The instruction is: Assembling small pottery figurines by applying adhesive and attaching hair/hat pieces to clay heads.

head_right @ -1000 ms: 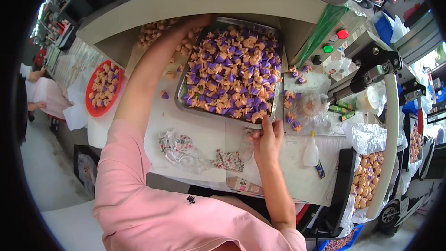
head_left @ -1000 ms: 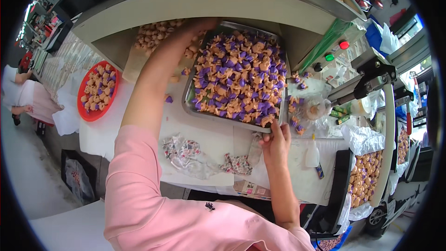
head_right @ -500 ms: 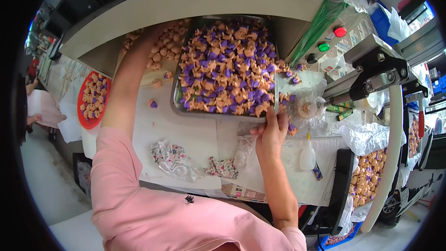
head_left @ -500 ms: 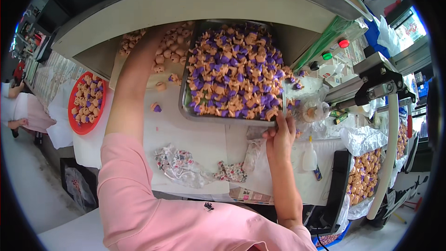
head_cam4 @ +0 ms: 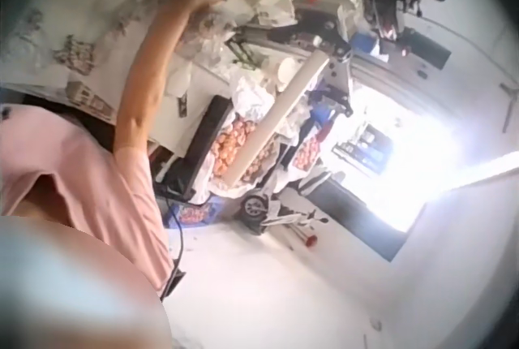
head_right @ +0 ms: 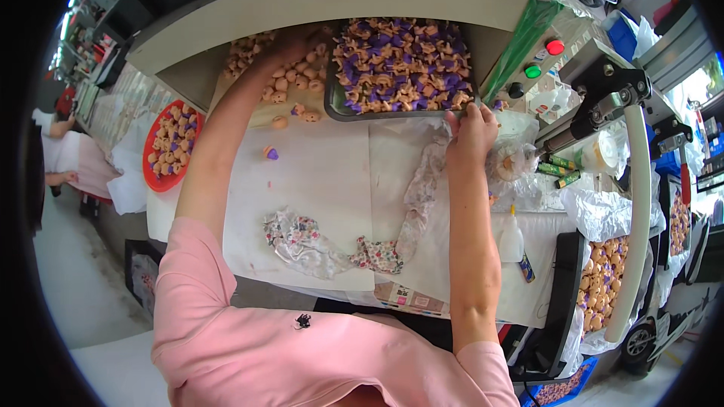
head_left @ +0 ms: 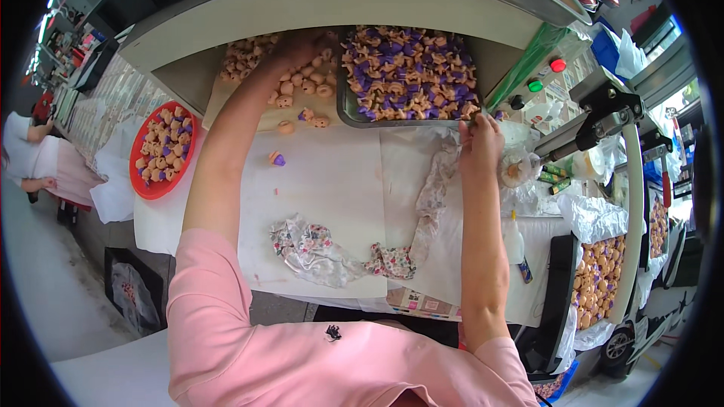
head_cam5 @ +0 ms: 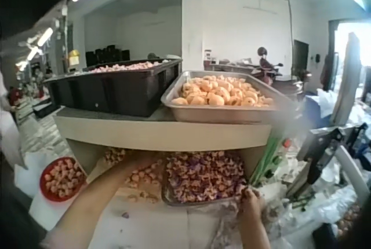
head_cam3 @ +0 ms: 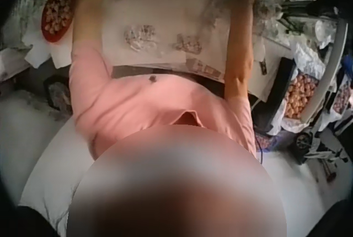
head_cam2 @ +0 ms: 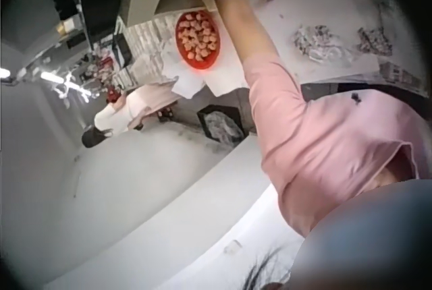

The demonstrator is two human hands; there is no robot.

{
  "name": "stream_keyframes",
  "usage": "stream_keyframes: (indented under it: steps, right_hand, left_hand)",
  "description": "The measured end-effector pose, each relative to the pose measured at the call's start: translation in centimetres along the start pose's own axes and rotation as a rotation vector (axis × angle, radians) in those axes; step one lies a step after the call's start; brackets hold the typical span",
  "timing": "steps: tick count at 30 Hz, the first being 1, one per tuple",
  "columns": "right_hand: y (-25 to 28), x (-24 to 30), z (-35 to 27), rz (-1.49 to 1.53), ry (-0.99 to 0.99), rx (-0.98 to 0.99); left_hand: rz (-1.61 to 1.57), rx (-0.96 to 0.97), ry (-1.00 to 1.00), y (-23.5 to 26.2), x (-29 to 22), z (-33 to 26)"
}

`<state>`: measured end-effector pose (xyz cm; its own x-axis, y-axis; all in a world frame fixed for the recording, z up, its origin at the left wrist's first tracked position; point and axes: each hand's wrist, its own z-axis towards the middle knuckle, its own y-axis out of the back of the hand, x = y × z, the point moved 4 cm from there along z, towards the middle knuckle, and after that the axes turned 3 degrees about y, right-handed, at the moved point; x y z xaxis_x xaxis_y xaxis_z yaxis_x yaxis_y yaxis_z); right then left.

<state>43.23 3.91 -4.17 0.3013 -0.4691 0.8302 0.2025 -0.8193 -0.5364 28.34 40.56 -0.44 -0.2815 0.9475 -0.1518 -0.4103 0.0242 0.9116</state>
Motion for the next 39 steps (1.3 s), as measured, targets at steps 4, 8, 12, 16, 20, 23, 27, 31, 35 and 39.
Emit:
stream_keyframes:
  steps: [4, 8, 12, 16, 20, 23, 27, 31, 35, 39]
  right_hand:
    - [0.7, -0.4, -0.1, -0.066, 0.013, -0.024]
    - [0.6, -0.6, -0.8, -0.073, 0.004, -0.029]
    - [0.1, 1.0, -1.0, -0.077, 0.063, 0.024]
    - [-0.3, 1.0, -2.1, -0.307, 0.015, 0.163]
    - [-0.4, 0.2, -3.0, -0.479, 0.120, 0.260]
    - [0.1, 0.4, -3.6, -0.533, 0.174, 0.357]
    - [2.0, 2.2, -6.1, -0.628, 0.190, 0.407]
    - [3.0, 3.6, -12.5, -0.860, 0.440, 0.486]
    - [4.5, 6.0, -16.7, -1.097, 0.815, 0.430]
    - [7.1, 7.9, -16.0, -1.255, 0.757, 0.257]
  left_hand:
    - [0.010, 0.079, 0.074, -0.9, -0.6, 1.1]
    - [-0.023, -0.062, -0.003, -1.7, -1.6, 2.1]
    - [0.069, 0.002, 0.057, -1.8, -0.8, 1.6]
    - [0.037, 0.023, 0.035, -0.9, -0.6, 0.8]
    - [0.088, 0.056, 0.009, -0.4, -2.1, 1.3]
    - [0.172, 0.022, 0.048, 0.5, -4.7, 0.5]
    - [0.073, -0.396, 0.039, 3.3, -11.6, -2.4]
    - [-0.320, -0.252, -0.207, 2.6, -22.2, -4.4]
    - [-0.492, 0.031, -0.251, 0.3, -31.4, -6.2]
    - [-0.514, 0.289, -0.099, -3.1, -35.3, -6.1]
